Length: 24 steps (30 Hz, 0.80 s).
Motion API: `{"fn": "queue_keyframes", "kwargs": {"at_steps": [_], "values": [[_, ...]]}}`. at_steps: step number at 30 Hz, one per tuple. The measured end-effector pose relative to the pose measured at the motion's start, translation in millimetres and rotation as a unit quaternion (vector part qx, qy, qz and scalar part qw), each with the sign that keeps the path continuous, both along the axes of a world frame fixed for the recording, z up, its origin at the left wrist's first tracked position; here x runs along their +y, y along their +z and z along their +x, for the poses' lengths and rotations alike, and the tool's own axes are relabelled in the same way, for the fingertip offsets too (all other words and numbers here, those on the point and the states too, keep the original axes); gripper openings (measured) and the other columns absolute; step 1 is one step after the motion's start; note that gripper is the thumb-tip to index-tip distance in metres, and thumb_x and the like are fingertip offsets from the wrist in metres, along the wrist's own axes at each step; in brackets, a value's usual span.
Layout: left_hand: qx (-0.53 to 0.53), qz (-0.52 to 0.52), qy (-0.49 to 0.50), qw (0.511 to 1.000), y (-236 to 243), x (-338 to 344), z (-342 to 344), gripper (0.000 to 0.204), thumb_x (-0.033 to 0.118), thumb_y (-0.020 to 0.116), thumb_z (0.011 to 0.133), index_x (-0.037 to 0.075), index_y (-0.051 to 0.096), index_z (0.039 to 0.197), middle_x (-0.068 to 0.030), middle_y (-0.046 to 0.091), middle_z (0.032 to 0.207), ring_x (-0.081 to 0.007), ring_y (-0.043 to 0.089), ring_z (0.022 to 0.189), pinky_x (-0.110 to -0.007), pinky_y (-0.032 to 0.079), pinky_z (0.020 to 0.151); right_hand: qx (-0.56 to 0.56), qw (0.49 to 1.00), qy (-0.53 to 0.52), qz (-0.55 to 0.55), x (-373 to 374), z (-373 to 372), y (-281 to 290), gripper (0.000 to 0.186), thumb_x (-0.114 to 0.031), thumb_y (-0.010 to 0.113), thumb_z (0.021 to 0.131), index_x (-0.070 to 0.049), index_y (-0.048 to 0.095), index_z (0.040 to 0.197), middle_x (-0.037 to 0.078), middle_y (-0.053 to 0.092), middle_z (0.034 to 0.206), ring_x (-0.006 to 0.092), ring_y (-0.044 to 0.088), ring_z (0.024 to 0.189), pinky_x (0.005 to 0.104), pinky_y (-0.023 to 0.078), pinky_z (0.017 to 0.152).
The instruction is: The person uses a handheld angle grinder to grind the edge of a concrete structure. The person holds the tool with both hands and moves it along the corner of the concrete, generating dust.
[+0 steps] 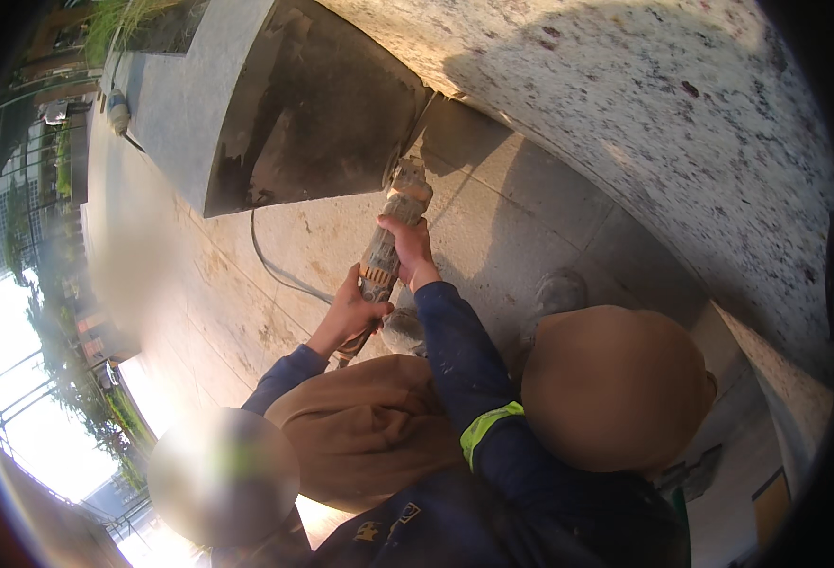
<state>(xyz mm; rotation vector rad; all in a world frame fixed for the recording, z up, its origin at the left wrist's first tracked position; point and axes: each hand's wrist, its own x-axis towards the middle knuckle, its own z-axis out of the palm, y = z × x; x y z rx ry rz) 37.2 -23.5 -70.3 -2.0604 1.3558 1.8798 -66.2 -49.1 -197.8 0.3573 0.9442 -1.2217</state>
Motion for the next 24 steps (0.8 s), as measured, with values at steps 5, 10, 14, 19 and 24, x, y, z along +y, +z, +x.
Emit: {"fn": "queue_keyframes", "kwargs": {"at_steps": [5,10,14,19,24], "values": [[0.010,-0.009,-0.001,1.000,-1.8,1.1,2.5,0.072,0.000,0.075,0.074,0.004,0.032,0.132,-0.0094,0.057,0.079,-0.0178,0.058,0.049,-0.031,0.049,0.041,0.004,1.000,-0.001,0.000,0.8,1.4,0.8,0.069,-0.017,0.079,0.075,0.003,0.037,0.127,0.016,0.055,0.110,0.0258,0.061,0.093,0.0413,0.055,0.077],[0.013,-0.004,0.013,1.000,-5.6,1.4,3.8,0.075,-0.002,0.074,0.073,0.002,0.030,0.135,-0.0093,0.056,0.077,-0.0181,0.057,0.048,-0.032,0.047,0.040,-0.010,1.000,0.011,0.011,-1.2,-0.4,0.8,0.071,-0.017,0.079,0.075,0.003,0.036,0.128,0.016,0.055,0.110,0.0253,0.061,0.094,0.0409,0.055,0.077],[-0.006,-0.003,0.003,1.000,-2.6,2.1,3.2,0.075,-0.002,0.074,0.073,0.002,0.030,0.134,-0.0091,0.056,0.077,-0.0178,0.057,0.048,-0.031,0.047,0.040,-0.010,1.000,-0.004,0.004,0.9,3.4,-0.3,0.071,-0.017,0.078,0.075,0.003,0.036,0.128,0.016,0.055,0.110,0.0254,0.061,0.093,0.0410,0.055,0.078],[0.006,-0.008,0.005,1.000,-3.1,0.9,4.0,0.076,-0.001,0.074,0.073,0.002,0.030,0.135,-0.0092,0.056,0.077,-0.0173,0.057,0.048,-0.031,0.046,0.040,0.009,1.000,0.004,-0.006,-0.5,3.9,-2.3,0.070,-0.017,0.078,0.075,0.003,0.036,0.127,0.015,0.055,0.109,0.0249,0.061,0.092,0.0409,0.055,0.078],[0.012,0.001,0.016,1.000,-5.7,2.2,4.3,0.075,-0.003,0.074,0.074,0.003,0.029,0.135,-0.0095,0.056,0.079,-0.0171,0.057,0.049,-0.031,0.046,0.040,-0.015,1.000,0.006,0.007,-1.7,5.3,-4.7,0.068,-0.017,0.079,0.074,0.003,0.038,0.124,0.015,0.056,0.108,0.0246,0.061,0.092,0.0406,0.055,0.077]]}}
